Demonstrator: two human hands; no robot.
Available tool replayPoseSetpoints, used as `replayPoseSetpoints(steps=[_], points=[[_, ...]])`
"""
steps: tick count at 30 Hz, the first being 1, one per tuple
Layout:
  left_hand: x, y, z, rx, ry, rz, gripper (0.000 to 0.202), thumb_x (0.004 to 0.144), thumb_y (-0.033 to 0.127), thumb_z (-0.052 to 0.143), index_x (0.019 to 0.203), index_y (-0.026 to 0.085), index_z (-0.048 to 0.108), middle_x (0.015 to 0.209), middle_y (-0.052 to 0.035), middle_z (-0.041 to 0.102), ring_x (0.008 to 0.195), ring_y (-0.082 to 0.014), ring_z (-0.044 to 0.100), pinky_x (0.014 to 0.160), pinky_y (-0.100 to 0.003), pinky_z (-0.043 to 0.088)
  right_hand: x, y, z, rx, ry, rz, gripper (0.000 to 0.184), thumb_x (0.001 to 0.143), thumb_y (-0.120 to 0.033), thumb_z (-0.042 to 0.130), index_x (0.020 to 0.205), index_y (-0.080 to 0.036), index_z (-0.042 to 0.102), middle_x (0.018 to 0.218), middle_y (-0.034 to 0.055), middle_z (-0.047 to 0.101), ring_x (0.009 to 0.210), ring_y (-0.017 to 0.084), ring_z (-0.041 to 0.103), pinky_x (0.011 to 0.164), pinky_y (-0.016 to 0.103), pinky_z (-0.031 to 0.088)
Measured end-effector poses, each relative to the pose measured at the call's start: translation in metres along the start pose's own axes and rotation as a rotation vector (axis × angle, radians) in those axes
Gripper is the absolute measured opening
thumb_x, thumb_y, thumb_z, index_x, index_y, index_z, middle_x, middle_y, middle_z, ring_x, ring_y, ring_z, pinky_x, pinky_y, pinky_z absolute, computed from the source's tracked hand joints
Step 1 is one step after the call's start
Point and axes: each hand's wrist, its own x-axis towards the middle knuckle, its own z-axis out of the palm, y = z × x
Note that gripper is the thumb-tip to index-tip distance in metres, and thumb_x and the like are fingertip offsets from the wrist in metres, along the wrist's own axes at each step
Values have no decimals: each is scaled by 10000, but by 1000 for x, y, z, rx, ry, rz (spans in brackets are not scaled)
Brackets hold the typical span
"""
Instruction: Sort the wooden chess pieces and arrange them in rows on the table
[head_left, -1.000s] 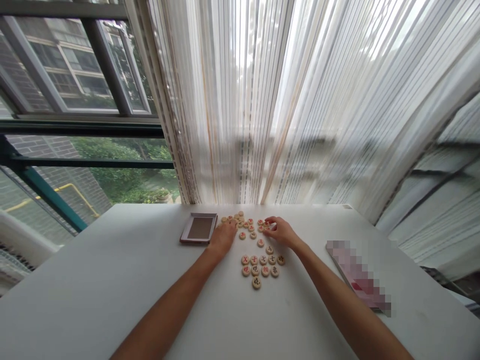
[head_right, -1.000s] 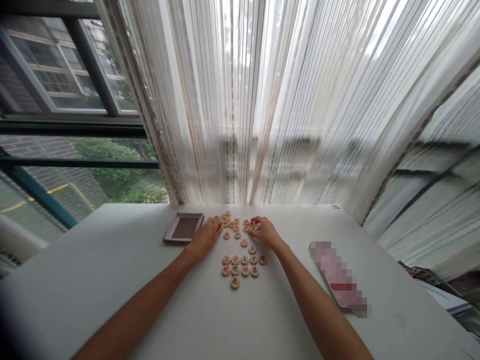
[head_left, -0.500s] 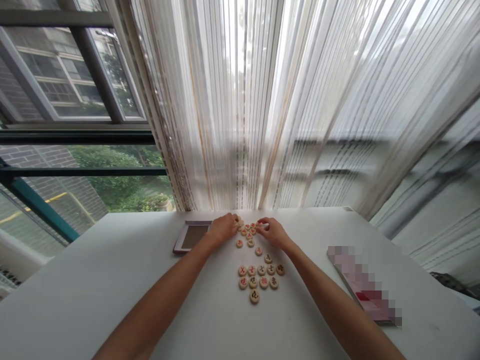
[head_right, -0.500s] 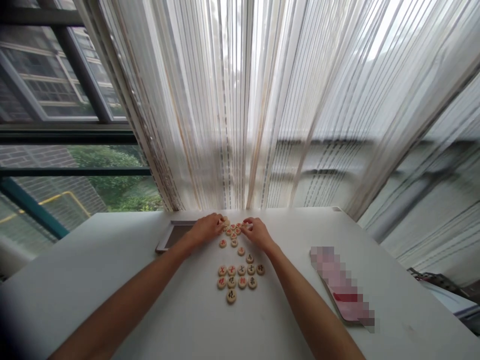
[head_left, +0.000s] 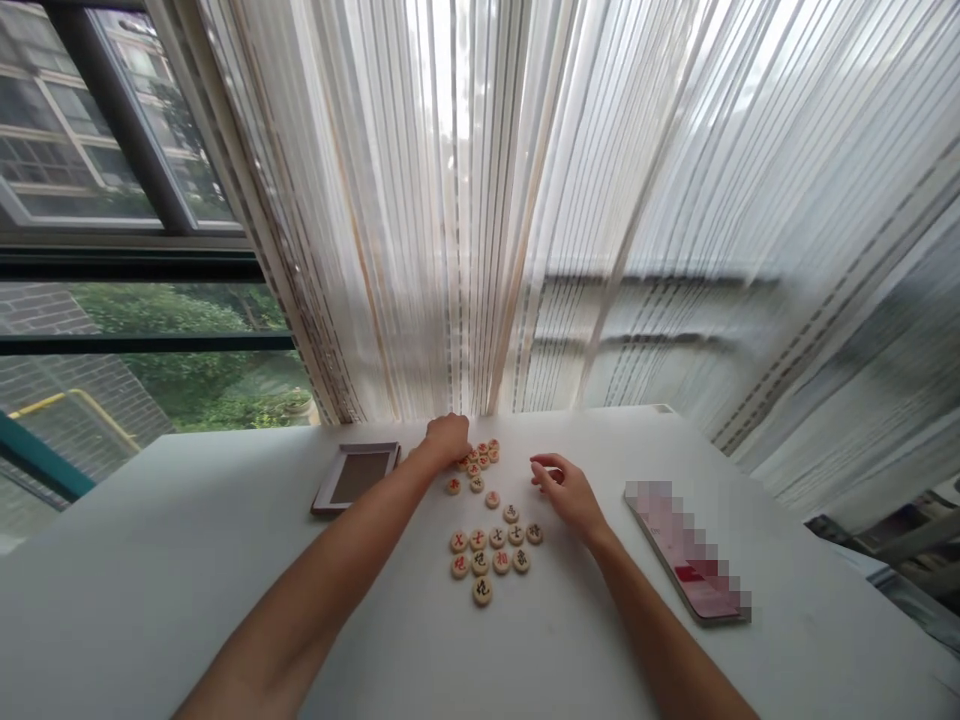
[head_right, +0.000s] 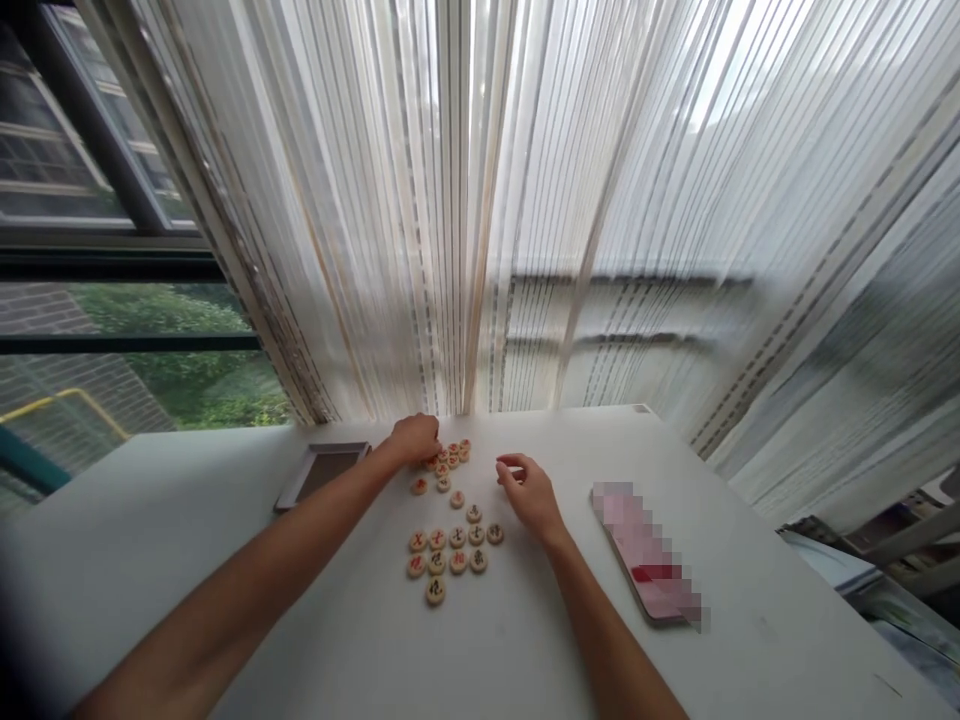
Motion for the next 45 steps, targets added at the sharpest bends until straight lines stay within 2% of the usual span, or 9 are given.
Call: replayPoseSetpoints(steps=[6,11,16,21,24,28,34,40,45], points=[[-7,-6,-18,-229,33,44,332,842,300,676,1151,182,645,1140,-123,677,1051,-278,643,856,-358,529,-6,3,2,21,24,17,303,867,-465,586,975,-205,696,946,77,731,753,221,728,589,293,571],[-48,-10,-24,-538,-41,243,375,921,383,520,1213,177,634,1039,-97,733,853,-196,713,692,-258,551,-18,-20,2,19,24,-36,293,880,-444,592,1016,-202,687,969,85,720,779,216,707,641,307,568],[-107,-17,9,-1103,-95,490,416,865,415,638,1183,147,646,941,-99,724,844,-186,682,682,-266,532,-43,-57,8,-2,-60,-265,241,906,-358,594,1101,-227,650,1072,82,674,867,202,669,727,310,563],[-149,-24,48,-1407,-170,453,406,792,376,751,1114,148,657,933,-80,703,847,-184,669,701,-269,525,-65,-81,22,-67,-176,-480,232,909,-290,587,1132,-247,636,1037,80,646,849,200,640,779,343,554],[-163,-25,63,-1492,-98,443,363,758,331,793,1034,139,657,977,-81,697,903,-202,670,766,-296,538,-73,-87,29,-14,-232,-488,229,918,-264,577,1141,-231,622,1031,82,642,835,189,637,766,334,553],[-177,-24,71,-1457,113,450,281,770,303,781,953,137,648,973,-76,689,860,-195,672,730,-298,555,-82,-89,34,73,-258,-344,191,927,-272,585,1106,-217,621,1022,72,648,797,167,645,714,292,558],[-193,-18,71,-1051,460,577,132,825,229,716,926,167,657,1012,-80,687,938,-196,650,722,-273,526,-93,-88,42,294,-378,-143,170,914,-326,625,1037,-210,614,945,51,686,839,185,683,764,302,568],[-190,-22,86,-894,563,589,250,845,210,678,1086,193,613,989,-58,679,822,-159,647,693,-276,526,-95,-76,46,383,-337,-69,209,903,-351,644,1055,-214,604,921,46,701,838,187,699,771,308,571],[-182,-31,90,-863,643,489,123,891,204,599,1012,185,614,921,-36,659,730,-128,629,641,-246,511,-82,-66,35,417,-171,7,281,872,-392,677,1071,-202,618,939,54,719,892,201,711,818,312,568]])
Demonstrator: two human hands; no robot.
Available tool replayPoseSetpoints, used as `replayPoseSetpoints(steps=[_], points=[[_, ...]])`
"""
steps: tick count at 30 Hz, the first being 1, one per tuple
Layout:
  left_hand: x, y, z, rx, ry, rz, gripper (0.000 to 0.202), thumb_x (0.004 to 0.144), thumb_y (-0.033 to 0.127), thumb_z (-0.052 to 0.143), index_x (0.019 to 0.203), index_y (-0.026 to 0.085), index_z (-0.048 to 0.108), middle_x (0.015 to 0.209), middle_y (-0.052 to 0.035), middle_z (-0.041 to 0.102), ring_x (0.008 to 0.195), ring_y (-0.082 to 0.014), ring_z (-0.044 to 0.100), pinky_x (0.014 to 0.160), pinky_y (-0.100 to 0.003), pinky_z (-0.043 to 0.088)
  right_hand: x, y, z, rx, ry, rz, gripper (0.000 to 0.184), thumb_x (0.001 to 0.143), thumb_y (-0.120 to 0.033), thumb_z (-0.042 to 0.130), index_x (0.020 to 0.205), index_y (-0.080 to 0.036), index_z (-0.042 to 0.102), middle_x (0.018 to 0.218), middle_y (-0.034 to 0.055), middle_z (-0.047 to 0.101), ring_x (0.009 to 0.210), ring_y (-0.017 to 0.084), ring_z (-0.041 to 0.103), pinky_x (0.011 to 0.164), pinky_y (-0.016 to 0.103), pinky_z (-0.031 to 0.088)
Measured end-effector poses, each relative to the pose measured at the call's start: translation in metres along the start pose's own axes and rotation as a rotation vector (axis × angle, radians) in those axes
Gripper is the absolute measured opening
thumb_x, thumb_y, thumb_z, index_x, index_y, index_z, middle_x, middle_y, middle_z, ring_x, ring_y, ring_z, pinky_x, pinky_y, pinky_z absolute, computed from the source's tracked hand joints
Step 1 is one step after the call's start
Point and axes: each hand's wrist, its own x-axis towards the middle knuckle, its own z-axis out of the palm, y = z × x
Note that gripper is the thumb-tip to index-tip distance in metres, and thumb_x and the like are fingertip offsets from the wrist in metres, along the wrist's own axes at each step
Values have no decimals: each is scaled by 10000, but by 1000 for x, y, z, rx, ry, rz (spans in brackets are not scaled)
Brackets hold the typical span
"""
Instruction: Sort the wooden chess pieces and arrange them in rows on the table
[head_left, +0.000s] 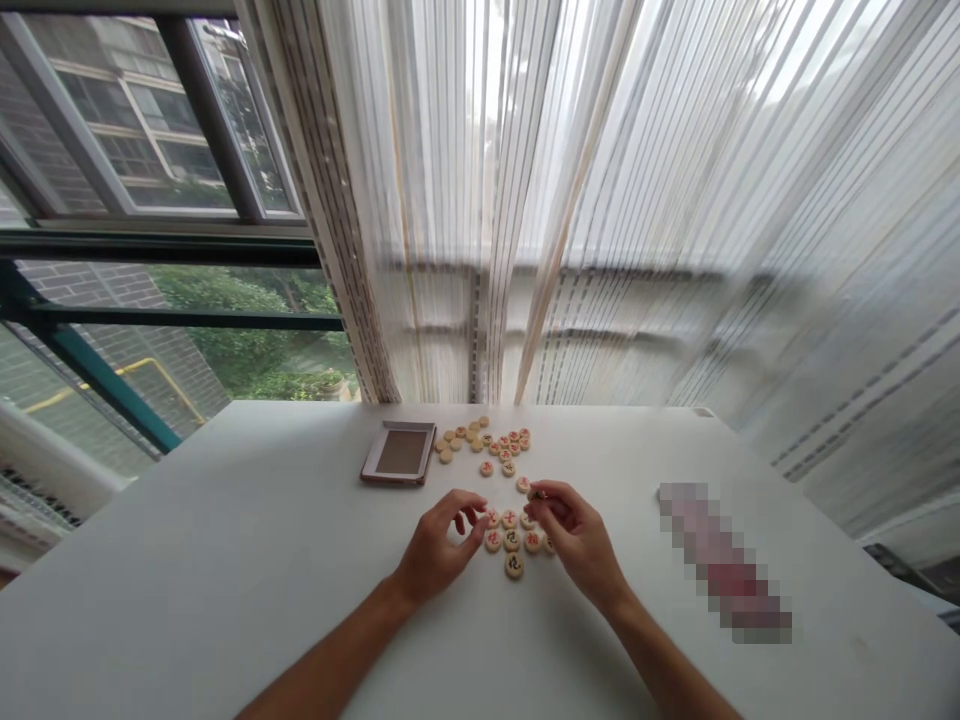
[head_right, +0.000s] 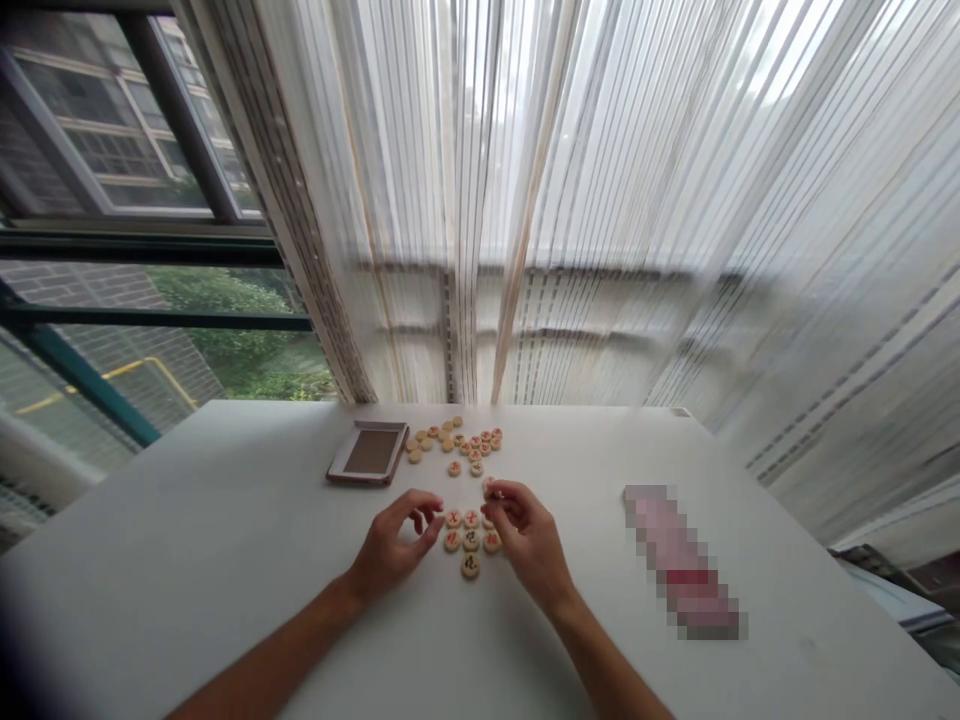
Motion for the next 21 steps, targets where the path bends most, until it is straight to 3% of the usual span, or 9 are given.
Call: replayPoseSetpoints(steps=[4,8,16,21], points=[[3,-4,-3,21,49,-68,113,908,219,563,995,181,625,853,-23,652,700,-126,616,647,-242,511,7,-2,-9,14,38,47,378,842,-403,710,1138,-204,585,948,63,737,950,228,713,794,306,577],[1,-3,-2,-15,44,-155,131,910,259,579,999,184,638,831,-21,675,689,-128,617,659,-241,512,5,0,-9,-41,0,30,356,869,-372,680,1165,-204,579,998,76,725,972,227,703,821,324,575],[-8,17,7,-346,-121,-318,246,882,350,649,1037,160,621,875,-58,709,713,-149,656,623,-231,514,-17,4,16,-408,-230,-369,259,887,-153,607,1125,-248,639,965,47,661,798,162,643,752,297,551],[-9,16,7,-380,-151,-362,248,885,363,651,1004,146,628,823,-63,724,684,-157,676,641,-252,528,-19,7,21,-420,-240,-401,258,898,-142,588,1131,-248,626,944,45,637,777,157,629,731,292,542]])
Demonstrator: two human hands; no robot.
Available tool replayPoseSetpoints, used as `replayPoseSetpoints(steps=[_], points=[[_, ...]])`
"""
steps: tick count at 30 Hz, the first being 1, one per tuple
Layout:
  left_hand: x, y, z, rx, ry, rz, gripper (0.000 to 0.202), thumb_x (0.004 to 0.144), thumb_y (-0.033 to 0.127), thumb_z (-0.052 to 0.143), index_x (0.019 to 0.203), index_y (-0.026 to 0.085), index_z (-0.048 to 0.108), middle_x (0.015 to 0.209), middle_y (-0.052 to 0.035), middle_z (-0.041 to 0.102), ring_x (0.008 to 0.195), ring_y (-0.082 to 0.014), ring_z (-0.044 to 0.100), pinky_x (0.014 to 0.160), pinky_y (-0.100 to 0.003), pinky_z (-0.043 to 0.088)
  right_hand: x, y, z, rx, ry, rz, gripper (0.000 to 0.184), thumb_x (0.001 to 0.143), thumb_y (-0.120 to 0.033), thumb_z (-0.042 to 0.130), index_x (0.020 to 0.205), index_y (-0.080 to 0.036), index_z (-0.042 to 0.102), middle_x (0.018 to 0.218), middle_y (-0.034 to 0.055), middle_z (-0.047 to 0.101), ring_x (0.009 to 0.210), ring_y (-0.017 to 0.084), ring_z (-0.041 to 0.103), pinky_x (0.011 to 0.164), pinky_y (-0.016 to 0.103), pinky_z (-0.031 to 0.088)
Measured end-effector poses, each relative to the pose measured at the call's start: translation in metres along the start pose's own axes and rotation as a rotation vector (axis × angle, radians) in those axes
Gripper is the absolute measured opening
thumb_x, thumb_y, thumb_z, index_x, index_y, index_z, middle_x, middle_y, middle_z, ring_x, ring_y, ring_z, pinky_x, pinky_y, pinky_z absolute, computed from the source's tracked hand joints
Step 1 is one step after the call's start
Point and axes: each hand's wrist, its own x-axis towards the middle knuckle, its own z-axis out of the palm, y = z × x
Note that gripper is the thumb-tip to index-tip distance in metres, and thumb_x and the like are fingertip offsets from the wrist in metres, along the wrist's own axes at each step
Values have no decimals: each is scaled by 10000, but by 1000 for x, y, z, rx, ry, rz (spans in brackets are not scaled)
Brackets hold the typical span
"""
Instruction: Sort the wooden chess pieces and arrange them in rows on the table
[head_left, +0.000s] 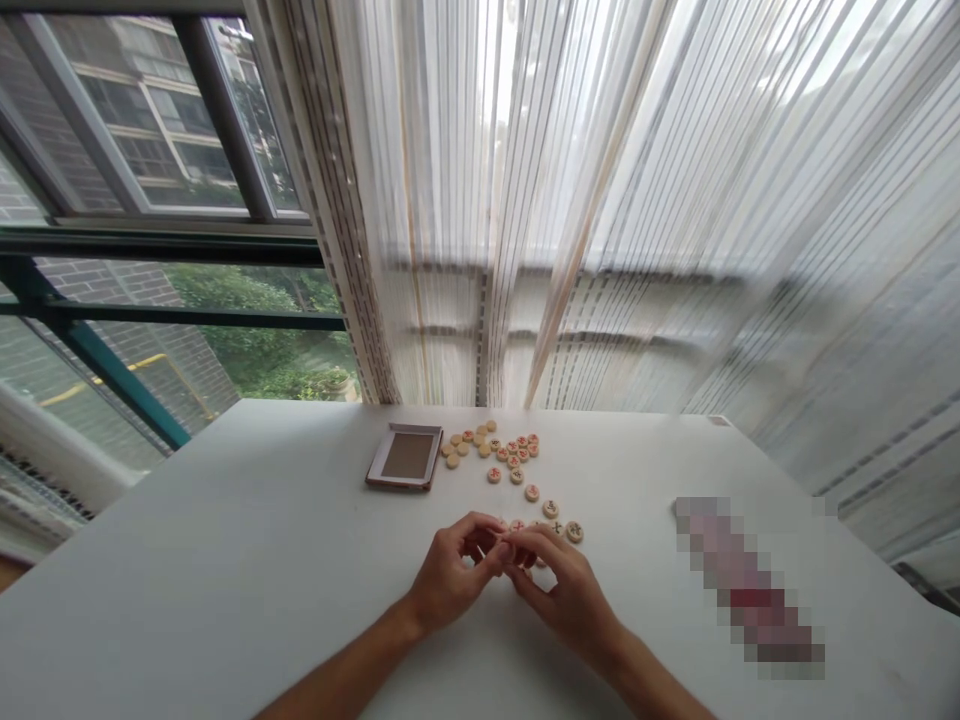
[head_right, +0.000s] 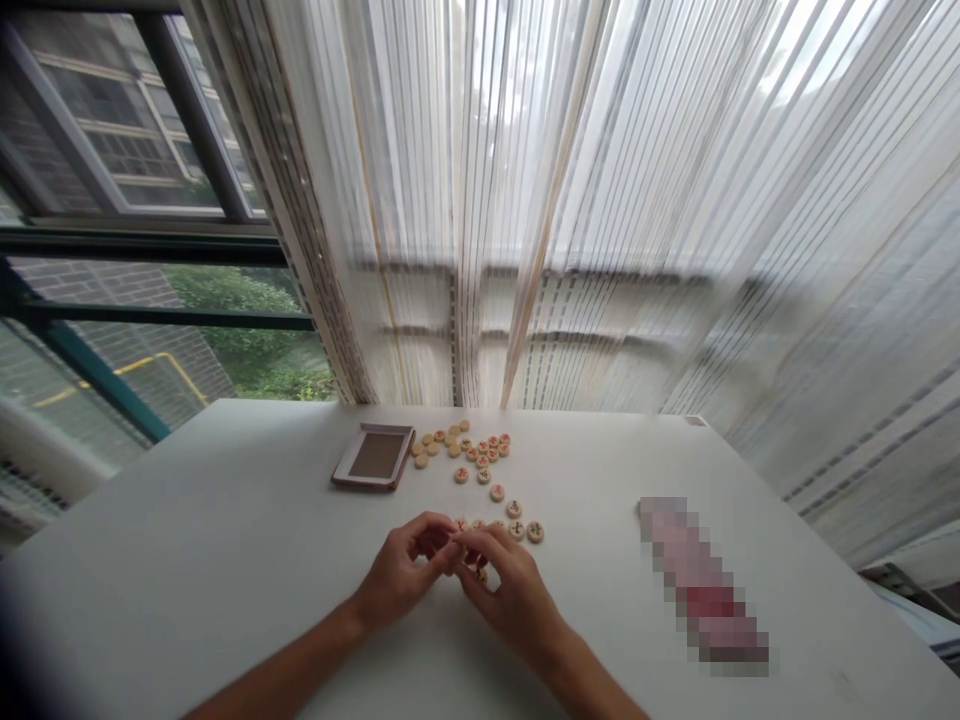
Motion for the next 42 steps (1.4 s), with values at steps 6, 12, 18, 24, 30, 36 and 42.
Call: replayPoseSetpoints(steps=[6,12,18,24,30,36,42], points=[[-1,1,-4,-41,-40,13,261,906,351,624,1050,133,623,868,-90,739,725,-180,701,697,-295,564,2,-5,-2,-20,22,68,196,911,-192,590,1092,-249,640,896,45,651,749,170,630,711,302,541],[-1,6,-6,25,-79,78,321,891,299,643,1178,157,627,1023,-111,726,852,-198,695,744,-293,569,0,-5,-3,-11,62,99,264,901,-216,610,1160,-266,621,936,46,681,776,184,649,713,305,555],[-1,1,-6,116,-34,121,309,892,271,638,1188,182,641,1006,-86,734,804,-176,693,735,-283,576,0,-7,-5,52,53,168,251,920,-224,576,1163,-256,633,993,56,705,861,201,683,757,306,560],[-3,0,-6,228,-29,243,307,882,252,650,1184,194,649,964,-65,739,766,-155,681,738,-265,574,2,-5,-7,213,9,309,174,915,-303,615,1064,-223,656,954,57,730,812,191,703,726,288,569],[-6,-2,-6,373,-95,370,301,892,241,638,1190,197,653,910,-67,748,752,-158,690,742,-257,568,1,-2,-8,237,3,412,193,824,-381,726,858,-195,683,763,36,733,689,190,697,637,273,560],[-7,0,-6,385,-116,378,319,882,220,634,1200,212,654,880,-54,750,741,-160,692,744,-259,572,-2,-2,-7,220,25,435,231,859,-416,681,808,-193,700,695,30,725,606,172,680,581,252,542],[-6,0,-6,261,-52,280,306,845,223,680,1149,187,678,897,-58,758,751,-164,699,748,-261,582,0,-3,-9,246,-15,396,259,949,-411,550,918,-203,701,716,26,707,634,165,680,604,249,550]])
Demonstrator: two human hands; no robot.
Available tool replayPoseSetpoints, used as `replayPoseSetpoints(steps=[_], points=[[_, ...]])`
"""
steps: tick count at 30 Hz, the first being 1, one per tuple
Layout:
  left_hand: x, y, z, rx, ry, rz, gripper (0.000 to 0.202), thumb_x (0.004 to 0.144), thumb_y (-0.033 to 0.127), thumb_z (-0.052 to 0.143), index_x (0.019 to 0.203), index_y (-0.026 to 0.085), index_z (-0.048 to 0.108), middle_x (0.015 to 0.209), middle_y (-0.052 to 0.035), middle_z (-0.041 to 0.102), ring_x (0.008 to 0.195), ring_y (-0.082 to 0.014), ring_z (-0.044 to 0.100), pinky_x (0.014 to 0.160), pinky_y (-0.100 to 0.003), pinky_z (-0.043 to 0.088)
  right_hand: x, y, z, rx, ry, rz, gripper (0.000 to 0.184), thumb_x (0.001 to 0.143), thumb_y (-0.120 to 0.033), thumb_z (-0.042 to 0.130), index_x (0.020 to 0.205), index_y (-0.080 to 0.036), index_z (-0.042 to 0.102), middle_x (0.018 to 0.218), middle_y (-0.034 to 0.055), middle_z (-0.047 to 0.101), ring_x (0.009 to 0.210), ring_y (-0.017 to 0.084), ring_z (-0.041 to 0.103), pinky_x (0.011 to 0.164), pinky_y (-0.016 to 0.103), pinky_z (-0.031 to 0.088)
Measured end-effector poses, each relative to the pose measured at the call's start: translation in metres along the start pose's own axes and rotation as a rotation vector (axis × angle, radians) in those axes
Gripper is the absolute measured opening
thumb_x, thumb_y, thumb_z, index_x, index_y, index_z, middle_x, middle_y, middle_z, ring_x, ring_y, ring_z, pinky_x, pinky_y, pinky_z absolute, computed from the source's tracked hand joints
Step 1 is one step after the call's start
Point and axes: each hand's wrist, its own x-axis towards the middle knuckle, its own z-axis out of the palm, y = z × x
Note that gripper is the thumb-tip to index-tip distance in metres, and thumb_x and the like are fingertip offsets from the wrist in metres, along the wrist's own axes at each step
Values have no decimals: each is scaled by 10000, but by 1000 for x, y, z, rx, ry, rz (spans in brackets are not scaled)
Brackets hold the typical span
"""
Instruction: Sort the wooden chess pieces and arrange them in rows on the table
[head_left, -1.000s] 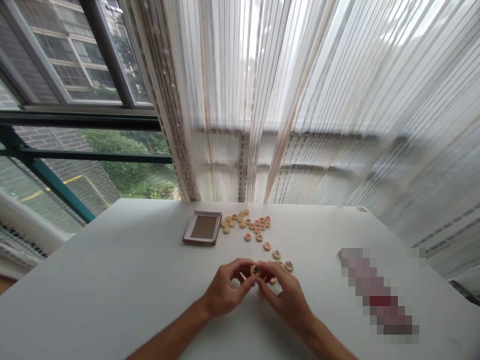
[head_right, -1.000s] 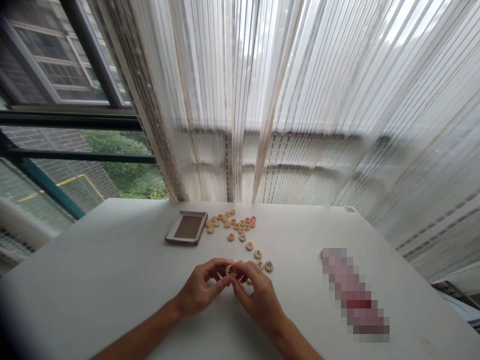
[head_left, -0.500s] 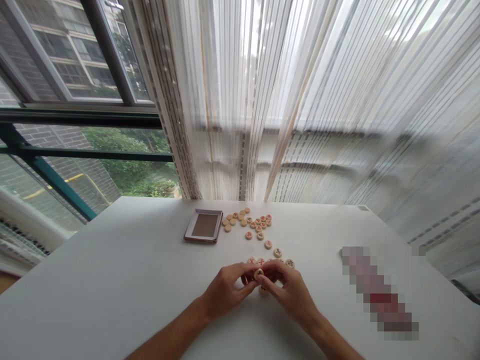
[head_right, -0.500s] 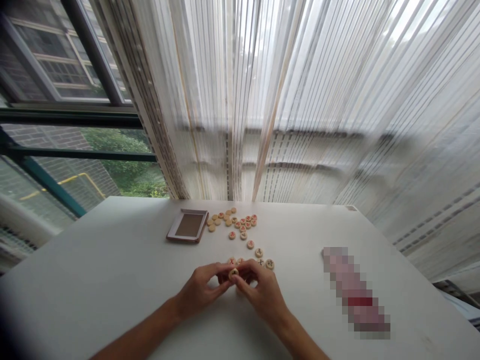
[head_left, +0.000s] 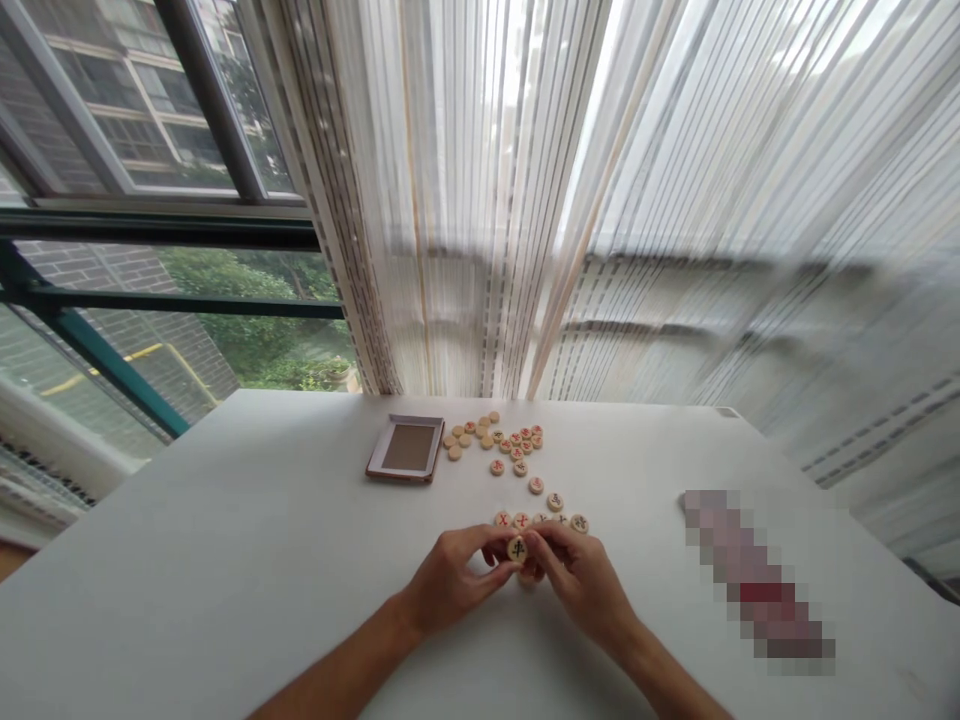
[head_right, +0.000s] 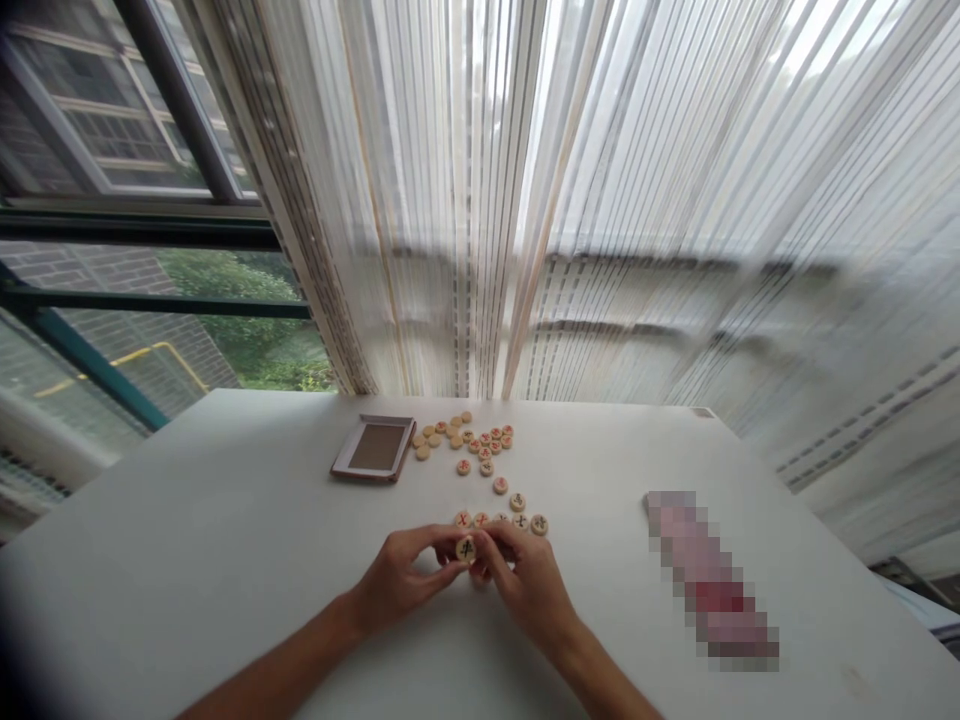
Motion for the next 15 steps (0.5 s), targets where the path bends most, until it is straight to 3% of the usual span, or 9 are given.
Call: replayPoseSetpoints(steps=[3,7,11,15], points=[[1,-4,1,-52,48,-76,311,837,259,701,1137,179,687,918,-66,762,766,-172,707,758,-276,590,2,0,-2,15,15,-30,232,973,-382,511,1048,-216,656,766,26,712,671,164,686,648,263,561],[4,-7,1,-123,86,-185,349,815,322,731,1130,175,700,954,-79,771,813,-202,727,771,-306,605,2,-2,-6,-13,64,-58,214,984,-353,486,1085,-217,616,832,49,708,718,176,690,650,276,566],[5,-6,1,-226,77,-261,369,793,326,756,1124,171,711,990,-85,775,858,-229,741,817,-345,612,1,-7,-10,-145,70,-132,188,939,-309,571,1094,-226,635,975,77,708,851,207,685,750,314,563],[6,-2,1,-337,26,-280,380,797,304,754,1156,187,706,1029,-83,769,931,-260,739,867,-380,603,2,-8,-9,-205,5,-196,179,906,-285,620,1076,-242,653,962,54,704,797,189,664,742,308,550]])
